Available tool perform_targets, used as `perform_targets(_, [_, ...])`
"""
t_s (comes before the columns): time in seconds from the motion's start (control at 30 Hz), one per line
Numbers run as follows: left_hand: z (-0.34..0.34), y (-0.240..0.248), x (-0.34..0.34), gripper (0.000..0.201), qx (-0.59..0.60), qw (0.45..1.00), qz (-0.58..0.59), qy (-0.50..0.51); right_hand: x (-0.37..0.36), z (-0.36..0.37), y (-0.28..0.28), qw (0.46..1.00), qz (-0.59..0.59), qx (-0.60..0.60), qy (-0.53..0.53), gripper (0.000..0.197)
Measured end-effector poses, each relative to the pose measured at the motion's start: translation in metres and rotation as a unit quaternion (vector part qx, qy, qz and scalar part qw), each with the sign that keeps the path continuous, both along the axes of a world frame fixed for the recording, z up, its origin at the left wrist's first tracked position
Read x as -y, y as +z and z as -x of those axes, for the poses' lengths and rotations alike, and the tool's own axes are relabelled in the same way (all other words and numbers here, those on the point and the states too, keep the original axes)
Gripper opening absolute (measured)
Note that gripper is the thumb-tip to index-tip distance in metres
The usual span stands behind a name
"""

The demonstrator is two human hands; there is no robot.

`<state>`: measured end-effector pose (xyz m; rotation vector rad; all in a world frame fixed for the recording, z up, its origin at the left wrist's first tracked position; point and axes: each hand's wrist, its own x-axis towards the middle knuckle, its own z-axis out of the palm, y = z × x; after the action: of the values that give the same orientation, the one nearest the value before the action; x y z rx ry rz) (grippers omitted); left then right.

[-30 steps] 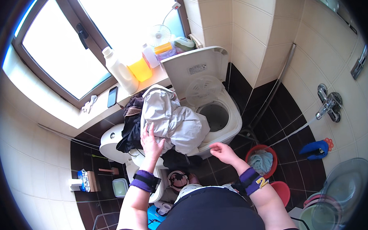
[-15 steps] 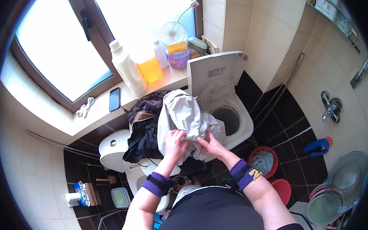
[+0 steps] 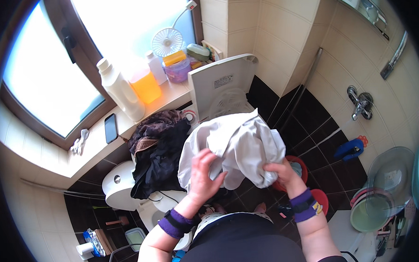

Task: The person pours detergent from a bottle into a small cup, adds it to a bucket of water under a faucet, puts several items of clothing into the bucket, and scrubs them by hand while sitting on the floor.

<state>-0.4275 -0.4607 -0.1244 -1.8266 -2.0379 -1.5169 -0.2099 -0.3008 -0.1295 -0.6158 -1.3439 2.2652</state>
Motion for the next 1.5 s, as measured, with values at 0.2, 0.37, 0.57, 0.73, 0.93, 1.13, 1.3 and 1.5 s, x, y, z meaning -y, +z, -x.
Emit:
perform_targets(0.2, [-0.007,-0.029,-0.027,0.106,-0.017,0.998,0.057,-0.016,-0.003,-0.086,0.045,0.986,-0.161,0.004,0.048,0.089])
perform_targets(0.37, [-0.077,-0.023,-0.072,0.086,0.268,0.895,0.157,-0.319,-0.005,-0.103,0.063,0.96,-0.238,-0.136,0.052,0.078])
perform_targets(0.57, [-0.146,-0.049,-0.104,0.062,0.381,0.781,0.23,-0.438,0.01,-0.203,0.013,0.976,0.09,-0.091,-0.177,0.079])
perform_targets(0.73, [-0.166,-0.071,-0.118,0.036,0.52,0.765,0.179,-0.335,0.023,-0.254,-0.005,0.958,0.034,-0.063,-0.276,0.066])
perform_targets(0.93, [-0.161,-0.055,-0.149,0.044,0.777,0.543,0.205,-0.244,-0.004,-0.291,-0.039,0.946,0.152,0.121,-0.259,0.068])
perform_targets(1.13, [-0.218,-0.044,-0.172,0.047,0.789,0.397,0.357,-0.304,0.013,-0.272,-0.093,0.965,0.154,0.099,-0.187,0.08])
perform_targets(1.3, [-0.265,-0.086,-0.17,0.045,0.787,0.281,0.46,-0.3,0.029,-0.279,-0.183,0.969,0.005,0.205,-0.139,0.08])
perform_targets(1.5, [-0.291,-0.15,-0.187,0.045,0.805,0.202,0.485,-0.275,0.042,-0.304,-0.197,0.927,-0.05,0.306,-0.211,0.076])
